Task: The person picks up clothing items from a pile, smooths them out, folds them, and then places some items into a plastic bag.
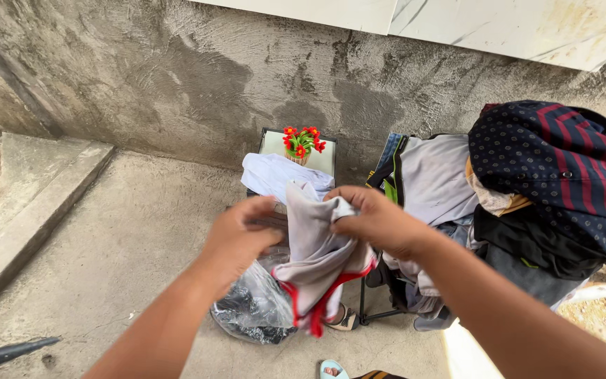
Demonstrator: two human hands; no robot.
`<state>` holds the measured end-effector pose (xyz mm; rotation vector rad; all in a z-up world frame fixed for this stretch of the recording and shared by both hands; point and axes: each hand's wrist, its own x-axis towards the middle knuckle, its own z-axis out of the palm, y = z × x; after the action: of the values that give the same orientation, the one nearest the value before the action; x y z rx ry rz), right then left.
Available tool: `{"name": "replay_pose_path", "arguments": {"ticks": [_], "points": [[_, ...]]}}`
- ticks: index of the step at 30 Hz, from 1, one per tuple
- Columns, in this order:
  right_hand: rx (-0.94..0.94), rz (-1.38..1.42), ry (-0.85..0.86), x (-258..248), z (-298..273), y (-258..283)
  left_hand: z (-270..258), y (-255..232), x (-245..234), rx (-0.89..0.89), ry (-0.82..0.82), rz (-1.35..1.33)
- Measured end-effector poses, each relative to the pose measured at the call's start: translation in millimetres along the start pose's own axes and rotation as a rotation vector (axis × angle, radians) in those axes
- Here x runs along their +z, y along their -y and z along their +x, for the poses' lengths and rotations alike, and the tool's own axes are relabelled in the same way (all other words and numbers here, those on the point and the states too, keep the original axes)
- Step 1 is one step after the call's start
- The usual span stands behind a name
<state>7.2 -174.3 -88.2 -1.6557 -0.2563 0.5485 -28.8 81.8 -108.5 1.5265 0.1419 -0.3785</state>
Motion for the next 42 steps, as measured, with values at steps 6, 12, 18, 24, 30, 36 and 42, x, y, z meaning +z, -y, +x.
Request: {"name": "replay_pose_path", "arguments": {"ticks": [6, 12, 18, 24, 30, 36, 42], "points": [[-0.078, 0.263, 0.083, -34.0, -5.2, 27.3, 38.4, 32.9, -25.7, -0.124, 0.073, 0.109], [0.221, 0.168, 0.089, -79.6, 0.0, 8.9, 58.1, 31.8, -20.4, -0.179, 0.333, 0.236], [0.106, 0.709, -0.238, -94.7, 30.3, -3.5, 67.1, -29.3, -28.0, -0.237, 0.282, -0.395], [0.325, 0.885, -0.151, -45.3, 56.7, -77.8, 100.8, 14.7, -28.6, -0.431, 0.054, -0.291], [0.330, 0.547, -0.388, -33.5, 113.3, -114.2, 169.4, 51.1, -53.9, -0.331, -0.271, 0.057], [0.364, 0.614, -0.372, -42.6, 179.9, -143.8, 242.9, 49.5, -94.0, 0.229, -0.143, 0.784], [0.438, 0.630, -0.279, -76.4, 275.5, -213.0, 317.9, 48.3, -132.7, 0.622, -0.153, 1.106]]}}
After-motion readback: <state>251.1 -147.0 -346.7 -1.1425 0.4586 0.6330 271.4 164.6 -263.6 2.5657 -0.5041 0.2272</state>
